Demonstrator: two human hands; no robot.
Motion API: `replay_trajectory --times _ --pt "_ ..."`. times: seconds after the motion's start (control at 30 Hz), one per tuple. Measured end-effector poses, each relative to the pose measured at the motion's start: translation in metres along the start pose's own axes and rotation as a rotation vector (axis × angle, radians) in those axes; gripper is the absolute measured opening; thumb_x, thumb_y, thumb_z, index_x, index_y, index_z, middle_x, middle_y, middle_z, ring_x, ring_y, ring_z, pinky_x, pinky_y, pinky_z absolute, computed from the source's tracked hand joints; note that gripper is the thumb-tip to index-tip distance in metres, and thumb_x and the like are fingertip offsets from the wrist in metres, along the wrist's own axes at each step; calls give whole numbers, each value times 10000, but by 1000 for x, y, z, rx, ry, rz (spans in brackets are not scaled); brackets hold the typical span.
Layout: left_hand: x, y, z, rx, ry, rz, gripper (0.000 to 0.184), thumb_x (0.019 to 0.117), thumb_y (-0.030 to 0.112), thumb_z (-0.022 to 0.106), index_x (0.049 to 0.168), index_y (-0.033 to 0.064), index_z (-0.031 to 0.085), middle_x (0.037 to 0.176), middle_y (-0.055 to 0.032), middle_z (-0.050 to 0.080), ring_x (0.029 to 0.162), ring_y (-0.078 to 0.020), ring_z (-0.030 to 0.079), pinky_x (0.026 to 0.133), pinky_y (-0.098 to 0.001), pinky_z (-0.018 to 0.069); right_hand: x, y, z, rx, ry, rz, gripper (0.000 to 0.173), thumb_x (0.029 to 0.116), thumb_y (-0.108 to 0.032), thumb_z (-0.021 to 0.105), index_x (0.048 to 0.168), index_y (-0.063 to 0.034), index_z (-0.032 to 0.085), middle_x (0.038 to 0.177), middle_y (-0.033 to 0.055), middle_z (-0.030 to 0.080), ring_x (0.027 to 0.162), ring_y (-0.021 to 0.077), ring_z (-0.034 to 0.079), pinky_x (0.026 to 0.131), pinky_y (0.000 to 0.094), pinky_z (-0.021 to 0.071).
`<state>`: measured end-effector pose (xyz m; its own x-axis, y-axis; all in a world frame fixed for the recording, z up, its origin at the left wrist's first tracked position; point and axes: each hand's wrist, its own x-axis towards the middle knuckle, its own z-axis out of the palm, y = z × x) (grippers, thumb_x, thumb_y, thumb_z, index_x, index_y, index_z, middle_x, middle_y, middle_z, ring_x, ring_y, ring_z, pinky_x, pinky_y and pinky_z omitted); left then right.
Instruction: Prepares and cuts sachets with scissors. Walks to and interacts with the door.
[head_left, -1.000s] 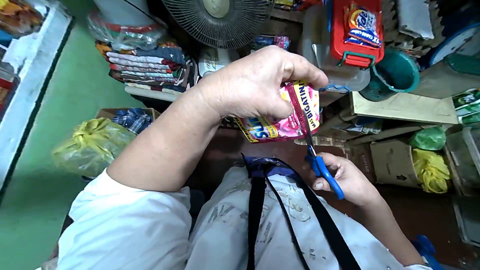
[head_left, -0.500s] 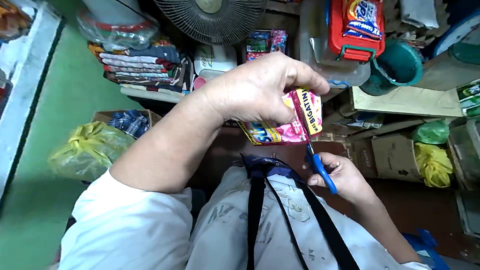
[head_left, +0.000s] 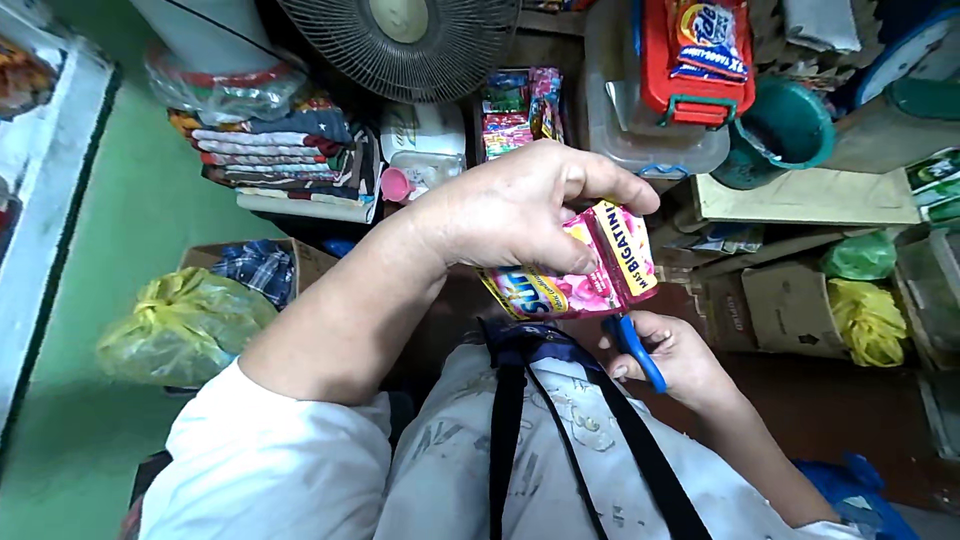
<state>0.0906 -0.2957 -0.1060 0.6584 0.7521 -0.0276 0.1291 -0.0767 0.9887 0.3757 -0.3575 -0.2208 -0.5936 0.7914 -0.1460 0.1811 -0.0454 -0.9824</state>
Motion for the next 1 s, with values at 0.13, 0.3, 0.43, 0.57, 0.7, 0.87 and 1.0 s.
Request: replay_trajectory --times 0.13,0.3,0.43,0.57,0.7,0.87,1.0 --pt "2 -4 2 -60 -32 24 580 780 -147 719 1330 17 633 1221 -114 704 1012 -161 724 811 -286 640 1 -1 -1 0 0 -18 416 786 -488 854 987 -146 727 844 -118 701 695 -38 624 606 136 527" --pt "4 -5 5 -105 -45 -7 577 781 -169 711 1322 11 629 1225 -116 703 978 -154 735 785 -284 643 2 0 0 19 -2 -35 383 798 -474 853 955 -149 726 804 -121 692 642 -41 609 561 136 519" --pt "4 -5 5 -121 -57 0 574 780 -166 712 1321 4 627 1243 -126 696 991 -170 735 787 -293 647 3 3 4 28 18 -44 353 814 -428 853 939 -127 715 781 -110 686 612 -31 608 541 143 525" --pt "5 -6 4 -152 -70 11 582 773 -165 719 1322 6 629 1247 -127 686 990 -172 729 781 -299 646 5 5 7 -7 60 -84 339 827 -414 845 921 -119 706 755 -116 668 604 -35 594 532 140 511" --pt "8 -12 4 -179 -76 18 591 756 -164 731 1309 20 641 1203 -120 706 930 -160 731 712 -280 638 6 7 7 -49 91 -116 354 830 -429 840 930 -113 716 763 -121 673 620 -44 595 544 137 507" --pt "12 -23 4 -262 -20 7 576 759 -180 725 1298 -1 629 1178 -131 710 940 -156 726 756 -276 634 5 12 12 -56 197 -336 541 828 -512 809 1140 -106 632 1027 -118 675 953 -31 638 838 182 564" --pt "15 -36 6 -298 72 12 584 779 -181 724 1326 -8 616 1189 -151 708 928 -181 735 771 -297 639 15 16 14 148 398 -377 592 939 -531 675 1282 -80 504 1143 -36 706 1045 98 690 913 302 587"
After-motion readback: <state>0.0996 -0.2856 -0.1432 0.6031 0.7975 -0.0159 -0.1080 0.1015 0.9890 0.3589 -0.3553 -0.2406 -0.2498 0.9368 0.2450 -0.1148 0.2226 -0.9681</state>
